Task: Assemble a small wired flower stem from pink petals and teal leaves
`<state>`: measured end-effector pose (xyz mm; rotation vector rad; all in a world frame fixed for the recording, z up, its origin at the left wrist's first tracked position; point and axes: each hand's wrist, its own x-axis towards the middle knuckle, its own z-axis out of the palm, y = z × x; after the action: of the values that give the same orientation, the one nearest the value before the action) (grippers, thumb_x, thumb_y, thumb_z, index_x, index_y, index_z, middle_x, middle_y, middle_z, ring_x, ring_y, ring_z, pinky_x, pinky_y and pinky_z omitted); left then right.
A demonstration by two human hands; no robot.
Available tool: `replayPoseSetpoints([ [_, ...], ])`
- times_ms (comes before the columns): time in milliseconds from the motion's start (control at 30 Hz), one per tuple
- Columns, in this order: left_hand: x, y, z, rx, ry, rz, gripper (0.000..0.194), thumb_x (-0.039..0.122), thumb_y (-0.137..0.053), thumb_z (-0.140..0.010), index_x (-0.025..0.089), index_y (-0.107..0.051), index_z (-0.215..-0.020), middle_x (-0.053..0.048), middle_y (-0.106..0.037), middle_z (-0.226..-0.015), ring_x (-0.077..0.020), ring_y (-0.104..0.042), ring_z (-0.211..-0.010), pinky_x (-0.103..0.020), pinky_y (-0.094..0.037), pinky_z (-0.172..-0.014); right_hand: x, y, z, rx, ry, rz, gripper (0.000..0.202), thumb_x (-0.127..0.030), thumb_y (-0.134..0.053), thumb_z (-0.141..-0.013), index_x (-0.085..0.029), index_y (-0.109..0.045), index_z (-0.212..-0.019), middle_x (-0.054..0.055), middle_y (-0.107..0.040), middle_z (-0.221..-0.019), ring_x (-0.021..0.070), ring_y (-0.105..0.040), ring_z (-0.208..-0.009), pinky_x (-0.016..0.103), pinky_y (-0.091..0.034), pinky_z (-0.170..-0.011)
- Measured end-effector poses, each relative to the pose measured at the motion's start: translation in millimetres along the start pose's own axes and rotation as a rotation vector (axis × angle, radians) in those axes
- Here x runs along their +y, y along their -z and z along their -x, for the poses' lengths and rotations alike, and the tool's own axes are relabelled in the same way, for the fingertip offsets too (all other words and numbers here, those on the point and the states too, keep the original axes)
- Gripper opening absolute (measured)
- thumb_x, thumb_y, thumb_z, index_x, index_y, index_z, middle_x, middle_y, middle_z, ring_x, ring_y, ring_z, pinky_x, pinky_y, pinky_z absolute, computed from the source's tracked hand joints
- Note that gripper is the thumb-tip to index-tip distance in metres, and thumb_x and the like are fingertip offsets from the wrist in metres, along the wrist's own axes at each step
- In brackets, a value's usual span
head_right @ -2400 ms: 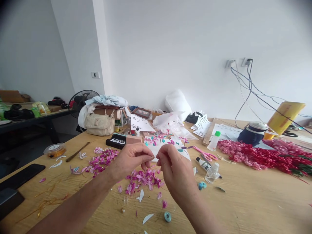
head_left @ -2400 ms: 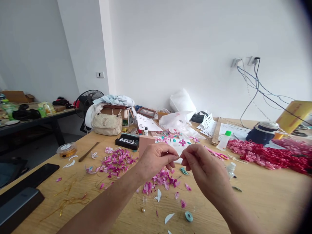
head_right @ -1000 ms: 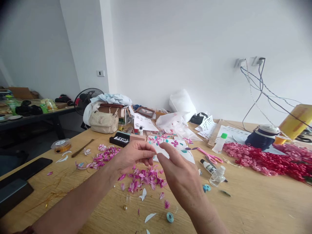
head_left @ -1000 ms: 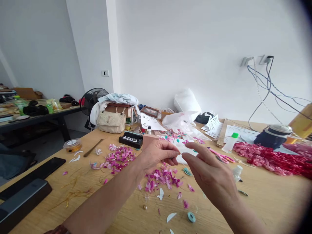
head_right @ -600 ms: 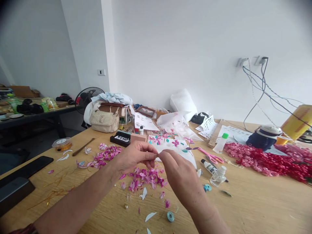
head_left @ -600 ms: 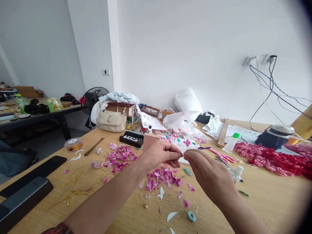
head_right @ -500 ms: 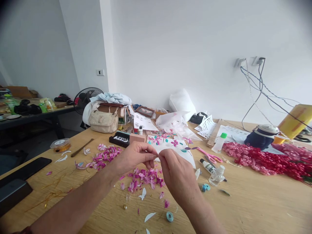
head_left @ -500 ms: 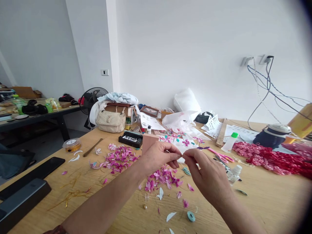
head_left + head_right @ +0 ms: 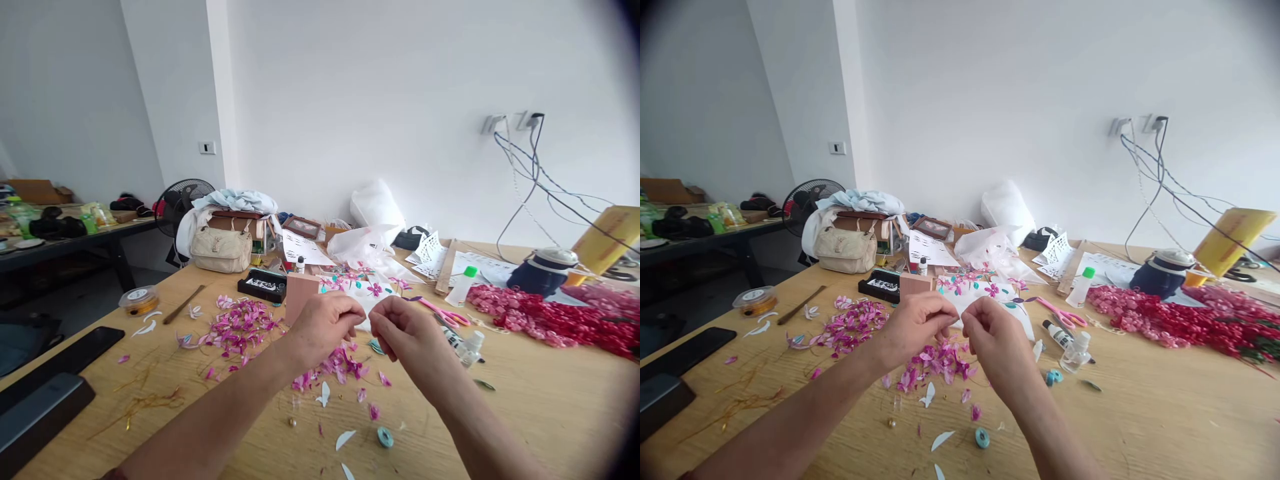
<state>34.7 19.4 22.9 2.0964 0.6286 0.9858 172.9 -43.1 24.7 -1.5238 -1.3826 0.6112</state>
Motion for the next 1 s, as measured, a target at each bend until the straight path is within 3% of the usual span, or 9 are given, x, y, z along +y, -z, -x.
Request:
replayPoseSetpoints([
  [133, -6, 3.3, -5, -0.036, 0.297, 0.365, 0.007, 0.019, -0.059, -0.074, 0.013, -0.061, -0.07, 0.002, -0.055, -0.052, -0.0085, -0.052, -0.048, -0.021, -0.044, -0.052, 0, 10, 0, 0.131, 0.099, 0.201, 0.018, -0.033, -0.048, -0.078, -0.021, -0.048, -0.065, -0.005, -0.05, -0.047, 0.0096, -0.043, -0.039, 0.022, -0.031, -0.04],
  [200, -11, 6.0, -7, -0.054, 0.347, 0.501, 0.009, 0.021, -0.062, -0.072, 0.012, -0.061, -0.07, 0.001, -0.057, -0.05, -0.008, -0.053, -0.048, -0.021, -0.043, -0.052, -3, 17, 4, 0.263, 0.199, 0.359, 0.018, -0.032, -0.048, -0.08, -0.021, -0.049, -0.066, -0.006, -0.048, -0.044, 0.01, -0.043, -0.038, 0.022, -0.031, -0.04],
  [267, -16, 8.9, -8, -0.067, 0.349, 0.609, 0.014, 0.025, -0.067, -0.069, 0.012, -0.062, -0.071, 0.0, -0.06, -0.053, -0.0073, -0.054, -0.049, -0.019, -0.042, -0.053, -7, 23, 9, 0.372, 0.395, 0.508, 0.015, -0.031, -0.05, -0.082, -0.021, -0.052, -0.071, -0.005, -0.05, -0.046, 0.01, -0.045, -0.039, 0.022, -0.033, -0.041],
  [367, -19, 12.8, -8, -0.097, 0.388, 0.747, 0.019, 0.026, -0.073, -0.065, 0.011, -0.063, -0.073, 0.0, -0.061, -0.055, -0.0058, -0.054, -0.05, -0.018, -0.041, -0.053, -11, 24, 14, 0.304, 0.801, 0.677, 0.009, -0.027, -0.05, -0.085, -0.02, -0.056, -0.085, 0.001, -0.064, -0.072, 0.0097, -0.054, -0.048, 0.021, -0.039, -0.045],
  [433, -19, 15.0, -7, -0.134, 0.417, 0.811, 0.021, 0.025, -0.075, -0.063, 0.01, -0.063, -0.073, 0.0, -0.061, -0.055, -0.0053, -0.054, -0.05, -0.018, -0.04, -0.053, -9, 20, 12, 0.212, 0.951, 0.79, 0.014, -0.021, -0.045, -0.088, -0.02, -0.057, -0.094, 0.007, -0.067, -0.096, 0.0119, -0.062, -0.059, 0.022, -0.045, -0.05],
  [500, -16, 16.5, -7, -0.171, 0.424, 0.847, 0.022, 0.025, -0.076, -0.063, 0.01, -0.064, -0.073, 0.0, -0.061, -0.055, -0.0054, -0.054, -0.05, -0.018, -0.039, -0.053, -3, 17, 8, 0.195, 0.974, 0.886, 0.02, -0.016, -0.04, -0.089, -0.02, -0.058, -0.097, 0.009, -0.065, -0.109, 0.0151, -0.066, -0.069, 0.025, -0.049, -0.056],
  [600, -14, 17.1, -6, -0.208, 0.429, 0.861, 0.022, 0.025, -0.076, -0.062, 0.01, -0.064, -0.073, 0.0, -0.061, -0.055, -0.0057, -0.054, -0.05, -0.019, -0.039, -0.054, 7, 16, 2, 0.198, 0.98, 0.898, 0.024, -0.012, -0.038, -0.089, -0.02, -0.059, -0.098, 0.008, -0.066, -0.111, 0.0157, -0.068, -0.072, 0.026, -0.051, -0.061],
  [867, -16, 13.8, -6, -0.273, 0.434, 0.856, 0.018, 0.023, -0.074, -0.065, 0.01, -0.064, -0.074, 0.001, -0.06, -0.054, -0.0055, -0.054, -0.05, -0.02, -0.039, -0.056, 15, 20, 3, 0.096, 0.975, 0.843, 0.025, -0.007, -0.037, -0.087, -0.019, -0.056, -0.097, 0.009, -0.066, -0.105, 0.0138, -0.066, -0.072, 0.022, -0.048, -0.057],
  [1000, -14, 13.1, -5, -0.27, 0.429, 0.834, 0.019, 0.024, -0.074, -0.065, 0.01, -0.063, -0.072, 0.001, -0.06, -0.056, -0.0052, -0.053, -0.05, -0.02, -0.039, -0.056, 13, 15, 2, 0.076, 0.969, 0.821, 0.024, -0.005, -0.035, -0.085, -0.018, -0.055, -0.088, 0.007, -0.068, -0.088, 0.0122, -0.064, -0.064, 0.02, -0.042, -0.049],
])
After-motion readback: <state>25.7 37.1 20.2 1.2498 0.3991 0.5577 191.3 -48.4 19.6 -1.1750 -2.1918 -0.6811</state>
